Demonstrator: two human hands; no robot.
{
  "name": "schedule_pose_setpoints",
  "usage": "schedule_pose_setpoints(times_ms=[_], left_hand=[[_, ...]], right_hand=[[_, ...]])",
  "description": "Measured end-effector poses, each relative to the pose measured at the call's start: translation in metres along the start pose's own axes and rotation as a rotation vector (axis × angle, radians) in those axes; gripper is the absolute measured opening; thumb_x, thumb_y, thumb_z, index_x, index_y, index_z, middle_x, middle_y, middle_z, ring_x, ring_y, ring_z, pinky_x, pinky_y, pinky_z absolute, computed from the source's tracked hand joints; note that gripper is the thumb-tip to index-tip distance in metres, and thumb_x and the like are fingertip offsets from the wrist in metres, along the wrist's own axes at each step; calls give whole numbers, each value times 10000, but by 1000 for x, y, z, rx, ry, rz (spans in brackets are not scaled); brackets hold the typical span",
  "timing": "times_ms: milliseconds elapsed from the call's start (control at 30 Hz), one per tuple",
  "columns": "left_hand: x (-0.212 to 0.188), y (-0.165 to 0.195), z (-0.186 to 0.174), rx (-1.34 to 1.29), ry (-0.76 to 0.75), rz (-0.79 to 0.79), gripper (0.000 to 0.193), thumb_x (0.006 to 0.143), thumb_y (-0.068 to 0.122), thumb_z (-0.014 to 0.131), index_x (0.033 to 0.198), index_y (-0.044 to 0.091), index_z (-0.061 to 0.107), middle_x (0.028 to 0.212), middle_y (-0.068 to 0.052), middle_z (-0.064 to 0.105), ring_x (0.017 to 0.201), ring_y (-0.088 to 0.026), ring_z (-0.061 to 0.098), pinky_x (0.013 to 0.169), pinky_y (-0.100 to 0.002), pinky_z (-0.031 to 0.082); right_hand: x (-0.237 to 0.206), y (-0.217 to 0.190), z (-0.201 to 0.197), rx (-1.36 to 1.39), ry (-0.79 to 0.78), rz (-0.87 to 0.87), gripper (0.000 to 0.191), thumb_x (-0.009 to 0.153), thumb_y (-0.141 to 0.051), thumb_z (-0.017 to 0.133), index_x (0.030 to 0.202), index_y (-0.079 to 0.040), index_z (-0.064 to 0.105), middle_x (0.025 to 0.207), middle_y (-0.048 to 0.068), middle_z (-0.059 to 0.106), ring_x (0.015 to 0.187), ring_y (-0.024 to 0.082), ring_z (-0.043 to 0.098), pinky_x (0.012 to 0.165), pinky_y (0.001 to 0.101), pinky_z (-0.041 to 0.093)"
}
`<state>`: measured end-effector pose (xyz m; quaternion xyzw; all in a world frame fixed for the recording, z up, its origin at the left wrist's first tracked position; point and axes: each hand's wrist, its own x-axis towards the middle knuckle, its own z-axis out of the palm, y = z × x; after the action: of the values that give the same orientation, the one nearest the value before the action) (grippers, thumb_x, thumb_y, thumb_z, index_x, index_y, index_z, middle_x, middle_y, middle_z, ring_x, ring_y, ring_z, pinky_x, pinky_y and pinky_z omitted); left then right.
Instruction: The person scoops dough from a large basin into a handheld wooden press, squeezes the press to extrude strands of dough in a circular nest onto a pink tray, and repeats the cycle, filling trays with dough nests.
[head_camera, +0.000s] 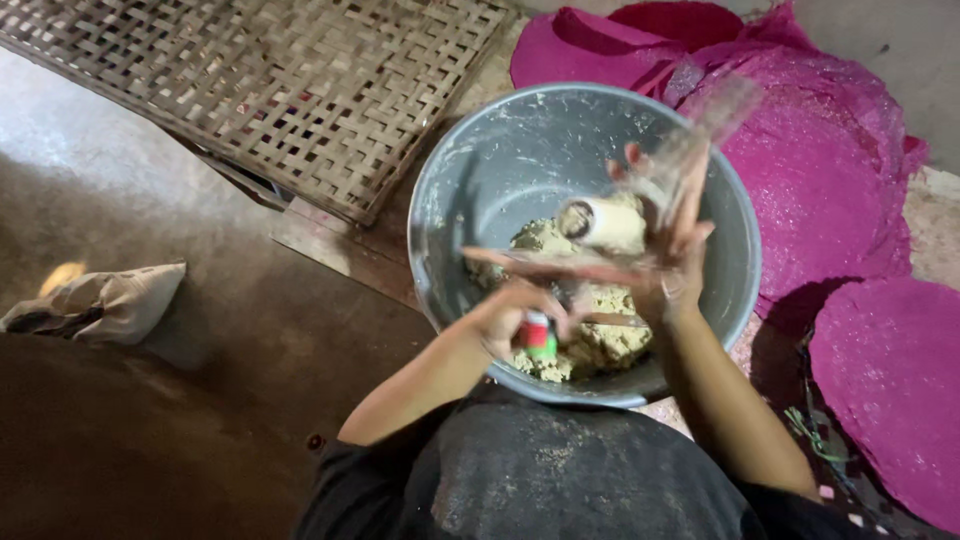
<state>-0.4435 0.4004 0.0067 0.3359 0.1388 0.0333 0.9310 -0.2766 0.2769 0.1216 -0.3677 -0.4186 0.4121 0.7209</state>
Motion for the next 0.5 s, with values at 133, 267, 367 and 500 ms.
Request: schedule_pose_setpoints(times_ms=[133, 267, 367, 500], left_hand=[[-7, 2, 29, 307, -26, 100, 654, 742, -45, 739, 1364, 58, 567, 1236, -106, 665, 1102, -209, 655, 956, -414, 555], [-41, 63, 42, 1105, 104, 474, 673, 730, 129, 847, 1342, 116, 567, 1238, -93, 676, 1130, -222, 662, 984, -411, 571], [-44, 91, 66, 30, 140, 102, 448, 812, 224, 747, 1222, 109, 609, 1153, -116, 695, 1092, -271, 682, 965, -487, 582], [-44, 98, 90, 1958, 167, 168, 292, 938, 324, 609, 1175, 168, 678, 1157, -48, 709, 1104, -225, 678, 934, -395, 561]], right_hand=[[26, -44, 22, 227, -32, -173, 934, 1003, -377, 663, 1668, -340, 9, 1588, 213, 435, 1150, 396, 646, 764, 527, 625], [23, -88, 38, -694, -165, -330, 640, 1006, -301, 542, 1606, -244, 326, 1503, 228, 498, 1125, 415, 730, 815, 501, 631], [17, -95, 42, -1053, -403, -347, 673, 974, -176, 541, 1622, -201, 363, 1405, 179, 662, 1191, 372, 757, 942, 465, 610], [18, -84, 43, -1090, -560, -760, 713, 898, -154, 586, 1577, -179, 370, 1379, 257, 591, 1184, 437, 692, 1005, 499, 577]])
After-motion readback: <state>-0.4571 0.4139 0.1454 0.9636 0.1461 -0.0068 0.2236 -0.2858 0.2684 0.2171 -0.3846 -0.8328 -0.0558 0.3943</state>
